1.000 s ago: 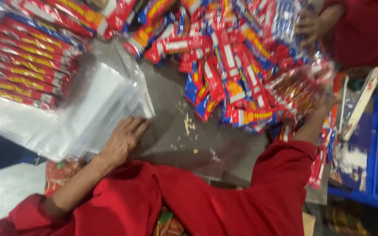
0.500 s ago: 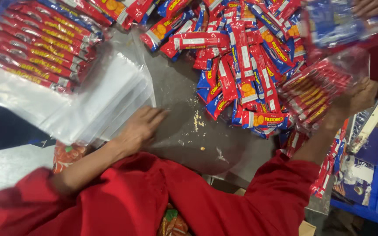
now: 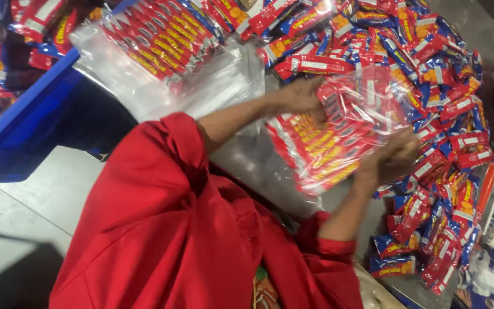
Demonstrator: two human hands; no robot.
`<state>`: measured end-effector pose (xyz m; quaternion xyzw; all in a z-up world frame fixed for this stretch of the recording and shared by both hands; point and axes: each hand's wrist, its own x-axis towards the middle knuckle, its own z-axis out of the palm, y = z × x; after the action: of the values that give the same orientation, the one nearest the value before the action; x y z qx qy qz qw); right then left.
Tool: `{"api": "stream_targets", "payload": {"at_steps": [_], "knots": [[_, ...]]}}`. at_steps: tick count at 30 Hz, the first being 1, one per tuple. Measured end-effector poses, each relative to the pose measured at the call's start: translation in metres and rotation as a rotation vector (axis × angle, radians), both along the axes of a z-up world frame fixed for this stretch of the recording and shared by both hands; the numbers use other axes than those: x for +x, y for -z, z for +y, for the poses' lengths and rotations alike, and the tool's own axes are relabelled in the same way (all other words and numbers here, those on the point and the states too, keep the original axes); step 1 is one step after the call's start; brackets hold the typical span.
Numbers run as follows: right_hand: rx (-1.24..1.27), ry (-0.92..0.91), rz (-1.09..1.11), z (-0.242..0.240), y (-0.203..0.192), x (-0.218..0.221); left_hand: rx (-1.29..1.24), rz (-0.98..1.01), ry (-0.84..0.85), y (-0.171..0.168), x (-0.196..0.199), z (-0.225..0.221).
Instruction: The person sits on the floor and packs small red and blue snack packets into clear plastic bags. They pick up packets from a pile, place them into bags, and set the filled bags aside on the table.
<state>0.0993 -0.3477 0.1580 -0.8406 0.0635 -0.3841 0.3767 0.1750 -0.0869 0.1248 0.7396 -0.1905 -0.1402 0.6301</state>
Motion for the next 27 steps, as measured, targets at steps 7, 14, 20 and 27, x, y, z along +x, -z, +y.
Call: {"api": "stream_targets", "payload": {"at_steps": [7, 14, 20, 27], "knots": [[0.222, -0.642, 0.701, 0.112, 0.1, -0.117, 0.893, -0.582, -0.117, 0.045, 0.044, 0.021], [0.158, -0.699, 0.854, 0.06, 0.105, -0.125, 0.593, -0.79, -0.24, 0.089, -0.165, 0.015], [-0.145, -0.679, 0.597, 0.065, 0.128, -0.113, 0.717, -1.056, -0.091, 0.097, -0.228, 0.03], [-0.245, -0.681, 0.514, 0.098, 0.105, -0.126, 0.778, -1.053, -0.228, 0.103, -0.242, 0.066]]}}
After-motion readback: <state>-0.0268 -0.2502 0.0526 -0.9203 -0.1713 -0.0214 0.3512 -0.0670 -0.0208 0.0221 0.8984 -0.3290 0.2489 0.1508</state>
